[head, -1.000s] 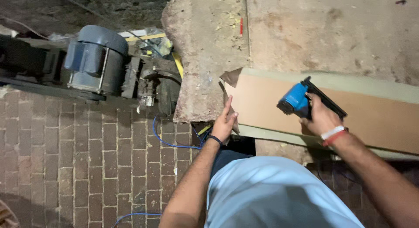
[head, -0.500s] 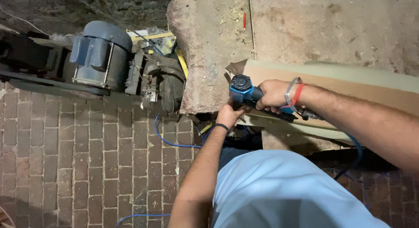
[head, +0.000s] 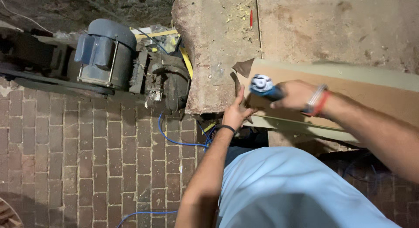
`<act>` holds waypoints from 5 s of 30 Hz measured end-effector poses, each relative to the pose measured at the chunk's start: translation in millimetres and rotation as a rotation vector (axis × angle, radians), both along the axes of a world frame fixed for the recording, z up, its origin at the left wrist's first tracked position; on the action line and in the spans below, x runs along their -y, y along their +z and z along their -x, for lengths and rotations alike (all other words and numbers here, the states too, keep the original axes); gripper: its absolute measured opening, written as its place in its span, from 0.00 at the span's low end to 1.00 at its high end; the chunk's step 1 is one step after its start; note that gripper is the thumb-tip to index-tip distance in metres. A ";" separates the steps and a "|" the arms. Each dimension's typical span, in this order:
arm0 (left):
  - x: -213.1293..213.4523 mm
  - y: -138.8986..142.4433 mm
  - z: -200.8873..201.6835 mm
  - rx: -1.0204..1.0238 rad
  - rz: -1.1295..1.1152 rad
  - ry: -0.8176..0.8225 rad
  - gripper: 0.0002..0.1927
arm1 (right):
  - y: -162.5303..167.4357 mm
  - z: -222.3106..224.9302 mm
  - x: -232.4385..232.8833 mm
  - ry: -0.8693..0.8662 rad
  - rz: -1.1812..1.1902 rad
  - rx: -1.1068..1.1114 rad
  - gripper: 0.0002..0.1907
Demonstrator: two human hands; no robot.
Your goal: The person lays a long strip of brown fabric over a curved foam-covered board on a workbench, aligns and smooths it, folds the fabric edge over the board, and staples it in place using a pneumatic nail gun, working along the length of the piece.
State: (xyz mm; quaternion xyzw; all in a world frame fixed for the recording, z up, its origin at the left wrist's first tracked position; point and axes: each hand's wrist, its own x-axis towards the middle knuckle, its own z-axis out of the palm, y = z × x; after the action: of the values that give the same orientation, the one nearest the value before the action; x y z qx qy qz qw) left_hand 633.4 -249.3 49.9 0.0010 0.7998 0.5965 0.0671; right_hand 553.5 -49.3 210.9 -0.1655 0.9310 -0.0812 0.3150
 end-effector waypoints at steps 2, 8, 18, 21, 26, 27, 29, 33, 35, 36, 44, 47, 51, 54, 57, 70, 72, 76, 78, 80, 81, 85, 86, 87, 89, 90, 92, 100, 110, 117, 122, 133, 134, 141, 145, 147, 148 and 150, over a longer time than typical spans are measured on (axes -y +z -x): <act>-2.0 11.2 -5.6 0.202 0.046 -0.048 0.54 | -3.6 -12.0 -35.4 -0.201 -0.058 0.007 0.42; -2.9 25.9 -21.7 0.166 0.141 -0.141 0.61 | -38.7 -72.7 -110.4 -0.360 -0.080 -0.340 0.46; -3.0 -69.2 107.7 0.610 -0.765 0.240 0.38 | -34.4 -61.2 -71.4 -0.332 0.368 -0.585 0.20; -13.8 -105.2 108.3 0.713 -1.262 0.377 0.34 | -31.4 -25.7 -17.9 -0.347 0.645 -0.359 0.21; -57.5 -122.3 111.0 0.524 -1.900 -0.139 0.26 | -38.4 13.0 25.5 -0.331 0.711 -0.338 0.20; -62.3 -118.8 111.1 0.647 -1.792 -0.045 0.26 | -41.8 15.8 26.8 -0.280 0.708 -0.363 0.20; -73.8 -111.8 120.3 0.845 -1.562 0.126 0.27 | -51.0 21.1 26.2 -0.187 0.697 -0.468 0.19; -70.1 -101.5 113.1 0.847 -1.493 0.124 0.23 | -73.7 21.2 21.2 -0.148 0.703 -0.548 0.15; -64.9 -99.5 106.9 0.760 -1.384 0.152 0.22 | -84.4 20.7 19.9 -0.169 0.730 -0.532 0.14; -61.8 -98.7 105.4 0.740 -1.352 0.170 0.21 | -88.7 21.7 18.7 -0.175 0.734 -0.542 0.12; -56.7 -78.9 103.9 0.659 -0.974 0.226 0.26 | -93.1 24.6 21.1 -0.188 0.674 -0.477 0.11; -59.8 -79.4 102.9 0.574 -0.986 0.118 0.25 | -72.9 13.1 6.8 -0.249 0.661 -0.329 0.13; -62.3 -92.5 101.1 0.390 -0.763 0.102 0.22 | -33.6 -12.8 -60.6 -0.249 0.343 -0.532 0.13; -64.5 -101.8 99.1 0.380 -0.663 0.072 0.20 | -25.3 -36.5 -115.4 -0.505 -0.065 -0.362 0.35; -66.5 -106.3 97.7 0.353 -0.609 0.084 0.19 | -45.8 -40.5 -149.4 -0.650 0.029 -0.221 0.56; -63.8 -83.9 98.2 0.305 -0.659 0.106 0.20 | -12.4 0.6 -100.0 -0.483 -0.061 -0.062 0.30; -64.0 -82.5 97.6 0.308 -0.676 0.104 0.20 | 5.2 33.3 -63.4 -0.365 -0.089 0.001 0.26; -65.9 -85.2 94.8 0.336 -0.738 0.102 0.17 | 23.5 79.5 15.3 -0.175 -0.147 0.117 0.18; -66.4 -87.9 93.5 0.312 -0.736 0.108 0.16 | 28.5 92.1 39.1 -0.165 -0.172 0.175 0.16; -66.0 -91.0 92.7 0.253 -0.692 0.120 0.16 | 27.2 98.9 54.6 -0.108 -0.214 0.183 0.17; -65.3 -92.9 93.5 0.283 -0.679 0.128 0.17 | 25.3 100.3 57.9 -0.053 -0.227 0.156 0.17; -66.5 -98.7 97.2 0.313 -0.696 0.140 0.21 | 14.0 98.4 57.1 0.079 -0.280 0.053 0.20; -66.6 -99.6 97.1 0.292 -0.719 0.140 0.22 | 11.3 97.6 56.1 0.094 -0.293 0.026 0.20; -67.2 -98.8 97.6 0.283 -0.699 0.137 0.22 | 9.1 97.2 55.6 0.090 -0.294 0.021 0.20; -67.2 -97.1 97.1 0.271 -0.651 0.134 0.22 | 6.0 96.2 58.1 0.084 -0.289 0.017 0.20; -66.1 -95.2 95.8 0.300 -0.636 0.134 0.22 | 6.7 95.6 62.0 0.081 -0.297 0.023 0.20; -64.7 -91.6 95.2 0.341 -0.613 0.129 0.22 | 6.0 96.4 62.3 0.075 -0.316 0.017 0.21; -63.5 -95.6 56.1 0.560 -1.653 0.157 0.25 | 28.2 65.3 -16.8 -0.141 -0.172 0.033 0.20; -95.6 -88.5 30.8 0.673 -1.589 0.149 0.28 | -7.7 5.5 -78.2 -0.316 -0.178 0.047 0.21; -87.5 -28.1 11.5 0.509 -1.087 0.162 0.35 | -5.1 41.0 -61.1 -0.194 -0.233 0.086 0.20; -95.3 -45.1 12.0 0.364 -0.974 0.141 0.37 | 10.2 61.2 -33.9 0.014 -0.304 0.068 0.21; -111.2 -115.8 2.8 0.488 -0.735 0.107 0.24 | 10.8 56.7 18.6 0.081 -0.293 0.051 0.18; -111.2 -115.3 2.4 0.458 -0.716 0.059 0.27 | 11.4 54.3 18.8 0.092 -0.305 0.054 0.18; -104.9 -85.8 -0.4 0.336 -0.845 0.146 0.25 | 12.0 26.8 19.3 0.146 -0.311 0.048 0.18; -89.4 -77.3 -7.3 0.424 -1.249 0.101 0.23 | 16.2 14.0 17.8 0.161 -0.314 0.027 0.22; -81.5 -80.7 -4.6 0.461 -1.515 0.096 0.21 | 19.3 6.1 14.9 0.153 -0.235 0.019 0.18; -77.7 -82.3 -3.3 0.475 -1.612 0.103 0.22 | 20.0 1.4 14.9 0.146 -0.266 0.038 0.18; -72.5 -81.5 -3.6 0.517 -1.737 0.098 0.25 | 21.3 -7.1 15.1 0.127 -0.324 0.082 0.17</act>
State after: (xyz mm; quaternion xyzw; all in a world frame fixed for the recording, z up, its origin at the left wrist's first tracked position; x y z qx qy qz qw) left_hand 637.0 -176.8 -31.6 -0.1169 0.0276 0.9735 0.1949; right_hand 560.6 -64.4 232.2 -0.1677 0.9060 0.0832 0.3796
